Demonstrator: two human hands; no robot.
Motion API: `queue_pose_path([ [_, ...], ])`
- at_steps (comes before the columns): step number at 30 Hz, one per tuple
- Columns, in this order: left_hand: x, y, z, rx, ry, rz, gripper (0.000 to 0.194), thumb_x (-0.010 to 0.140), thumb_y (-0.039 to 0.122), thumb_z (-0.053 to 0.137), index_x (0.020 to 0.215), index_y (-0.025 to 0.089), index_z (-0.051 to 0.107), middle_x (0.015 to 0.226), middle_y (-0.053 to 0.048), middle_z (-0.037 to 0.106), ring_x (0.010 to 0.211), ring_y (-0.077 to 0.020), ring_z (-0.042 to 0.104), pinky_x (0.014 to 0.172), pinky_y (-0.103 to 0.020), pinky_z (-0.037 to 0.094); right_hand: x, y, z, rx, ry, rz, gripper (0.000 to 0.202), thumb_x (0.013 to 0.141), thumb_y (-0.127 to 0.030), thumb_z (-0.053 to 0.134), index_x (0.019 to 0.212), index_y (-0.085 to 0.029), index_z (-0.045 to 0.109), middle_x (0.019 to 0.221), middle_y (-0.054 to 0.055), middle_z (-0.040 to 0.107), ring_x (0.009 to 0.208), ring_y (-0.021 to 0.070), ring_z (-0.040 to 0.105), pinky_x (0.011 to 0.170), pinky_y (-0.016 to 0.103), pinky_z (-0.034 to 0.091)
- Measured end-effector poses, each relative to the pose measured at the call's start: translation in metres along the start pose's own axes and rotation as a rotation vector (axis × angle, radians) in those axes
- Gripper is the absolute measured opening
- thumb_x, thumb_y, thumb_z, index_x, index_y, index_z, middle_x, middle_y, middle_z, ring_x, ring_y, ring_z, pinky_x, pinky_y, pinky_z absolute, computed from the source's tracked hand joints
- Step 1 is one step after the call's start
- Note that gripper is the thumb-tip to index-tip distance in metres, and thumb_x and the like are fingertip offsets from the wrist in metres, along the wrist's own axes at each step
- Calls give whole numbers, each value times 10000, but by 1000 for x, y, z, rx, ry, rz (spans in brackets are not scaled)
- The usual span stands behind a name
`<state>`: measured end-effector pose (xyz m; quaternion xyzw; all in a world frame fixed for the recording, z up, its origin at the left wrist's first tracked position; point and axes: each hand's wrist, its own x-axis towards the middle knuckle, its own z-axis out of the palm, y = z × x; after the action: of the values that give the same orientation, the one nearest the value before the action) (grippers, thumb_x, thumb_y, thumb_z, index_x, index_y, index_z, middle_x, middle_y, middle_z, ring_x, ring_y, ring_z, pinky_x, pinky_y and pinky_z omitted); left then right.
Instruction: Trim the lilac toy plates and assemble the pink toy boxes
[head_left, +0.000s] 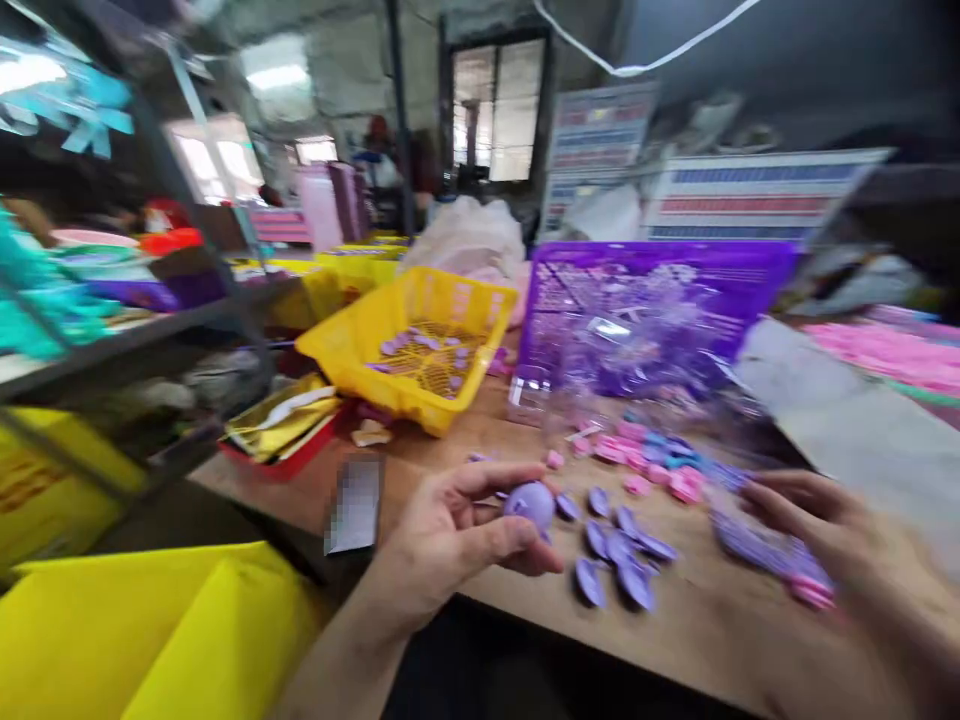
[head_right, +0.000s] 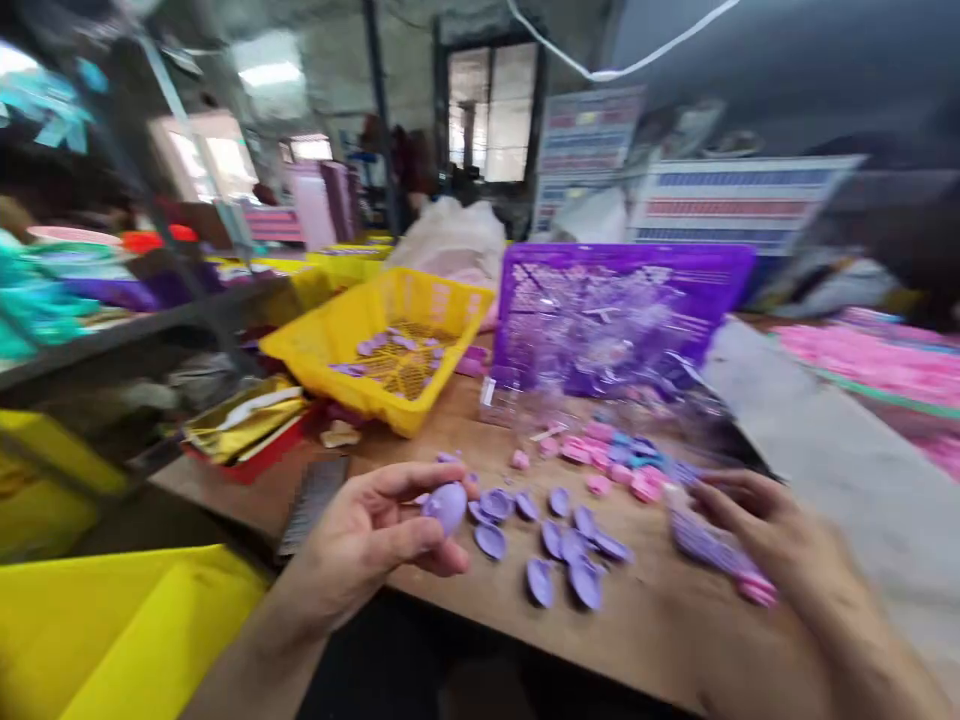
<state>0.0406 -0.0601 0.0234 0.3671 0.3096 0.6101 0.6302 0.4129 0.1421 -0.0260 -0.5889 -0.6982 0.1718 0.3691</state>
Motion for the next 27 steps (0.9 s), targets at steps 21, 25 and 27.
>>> queue_pose_path([
  [21,40,-49,-2,526,55,-43,504,861,481,902,1247,167,820,844,-61,788,732,-199,753,780,-337,665,41,69,8,-373,-174,209,288,1094,-370,741,1300,-171,711,1174,72,744,964,208,742,884,404,662],
  [25,41,-56,-3,530,25,-50,529,921,501,849,1313,152,781,884,-74,802,770,-190,761,821,-327,672,40,77,12,-383,-196,224,274,1116,-367,710,1314,-177,709,1194,76,745,969,204,745,880,395,666],
  [27,41,-58,-4,531,16,-47,533,923,503,847,1313,147,776,863,-72,800,772,-189,759,821,-318,672,38,79,12,-391,-217,238,278,1116,-368,710,1317,-177,706,1187,75,745,956,201,745,868,389,667],
])
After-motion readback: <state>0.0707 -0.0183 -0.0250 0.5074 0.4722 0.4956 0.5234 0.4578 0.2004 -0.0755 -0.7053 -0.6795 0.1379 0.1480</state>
